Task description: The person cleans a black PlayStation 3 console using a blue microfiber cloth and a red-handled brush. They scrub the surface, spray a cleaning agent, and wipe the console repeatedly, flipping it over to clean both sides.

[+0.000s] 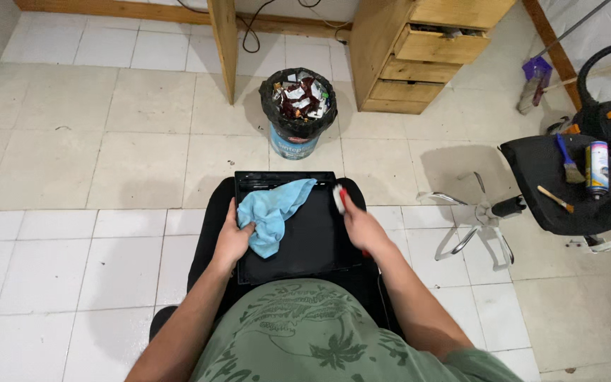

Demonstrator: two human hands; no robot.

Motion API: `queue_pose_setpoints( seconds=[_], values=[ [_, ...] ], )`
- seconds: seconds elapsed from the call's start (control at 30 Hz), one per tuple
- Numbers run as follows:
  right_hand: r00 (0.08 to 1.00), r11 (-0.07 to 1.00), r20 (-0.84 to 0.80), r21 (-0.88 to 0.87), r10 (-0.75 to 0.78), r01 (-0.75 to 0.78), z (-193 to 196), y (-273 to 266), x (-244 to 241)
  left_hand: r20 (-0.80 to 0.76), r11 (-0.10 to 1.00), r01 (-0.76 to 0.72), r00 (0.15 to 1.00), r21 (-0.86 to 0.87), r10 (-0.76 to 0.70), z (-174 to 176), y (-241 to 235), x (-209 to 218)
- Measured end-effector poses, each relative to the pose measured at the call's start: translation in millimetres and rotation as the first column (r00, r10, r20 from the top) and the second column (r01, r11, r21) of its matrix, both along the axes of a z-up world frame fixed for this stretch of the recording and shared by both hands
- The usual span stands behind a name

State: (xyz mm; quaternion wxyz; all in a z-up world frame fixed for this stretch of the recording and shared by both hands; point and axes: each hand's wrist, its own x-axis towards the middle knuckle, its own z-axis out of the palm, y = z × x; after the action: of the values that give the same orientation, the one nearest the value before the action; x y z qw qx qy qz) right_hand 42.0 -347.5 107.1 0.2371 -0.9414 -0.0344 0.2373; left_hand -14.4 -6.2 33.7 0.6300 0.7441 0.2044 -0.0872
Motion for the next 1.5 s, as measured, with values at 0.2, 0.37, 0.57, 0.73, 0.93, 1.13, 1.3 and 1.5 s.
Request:
queue_pose_setpoints(
  seconds=[0.2,0.37,0.57,0.73,0.93,1.13,1.3,1.5],
  values=[
    [0.982,0.999,-0.187,0.007,-0.032,0.033,54.2,-31.4,-120.8,0.002,0.999,-0.018,1.0,0.042,0.018,-21.5,5.9,15.8],
    [0.96,0.999,-0.279,-0.024,-0.027,0.021,34.2,-55.5,-139.4,0.031,0.998,-0.036,0.999,-0.043,0.038,-30.7,7.9,15.8],
    [0.999,1.0,-0.038,-0.026,0.011,-0.012,24.9,-19.8,-57.9,-0.038,0.99,0.082,0.996,0.112,-0.079,-3.7,0.5,10.8],
    [0.992,0.999,0.118,-0.026,0.042,-0.039,-18.8,-6.1,46.8,-0.033,0.976,0.128,0.992,0.178,-0.124,-1.2,-1.7,13.5],
    [0.995,0.998,0.103,-0.057,-0.009,0.015,-46.4,-6.0,91.8,-0.041,0.988,0.085,0.996,0.129,-0.081,-2.3,3.2,9.7],
    [0.975,0.99,0.224,-0.14,-0.003,0.035,-46.2,17.8,102.1,-0.036,0.985,0.086,0.996,0.151,-0.081,0.0,5.9,5.1],
    [0.959,0.994,0.281,-0.112,0.025,0.007,-28.9,40.8,100.8,-0.008,0.989,0.034,0.999,0.147,-0.033,10.3,5.4,-7.5],
    [0.954,0.995,0.281,0.026,-0.099,0.096,-31.0,23.4,114.6,0.022,0.982,0.054,0.998,0.179,-0.059,2.0,0.9,-1.6]
  ],
)
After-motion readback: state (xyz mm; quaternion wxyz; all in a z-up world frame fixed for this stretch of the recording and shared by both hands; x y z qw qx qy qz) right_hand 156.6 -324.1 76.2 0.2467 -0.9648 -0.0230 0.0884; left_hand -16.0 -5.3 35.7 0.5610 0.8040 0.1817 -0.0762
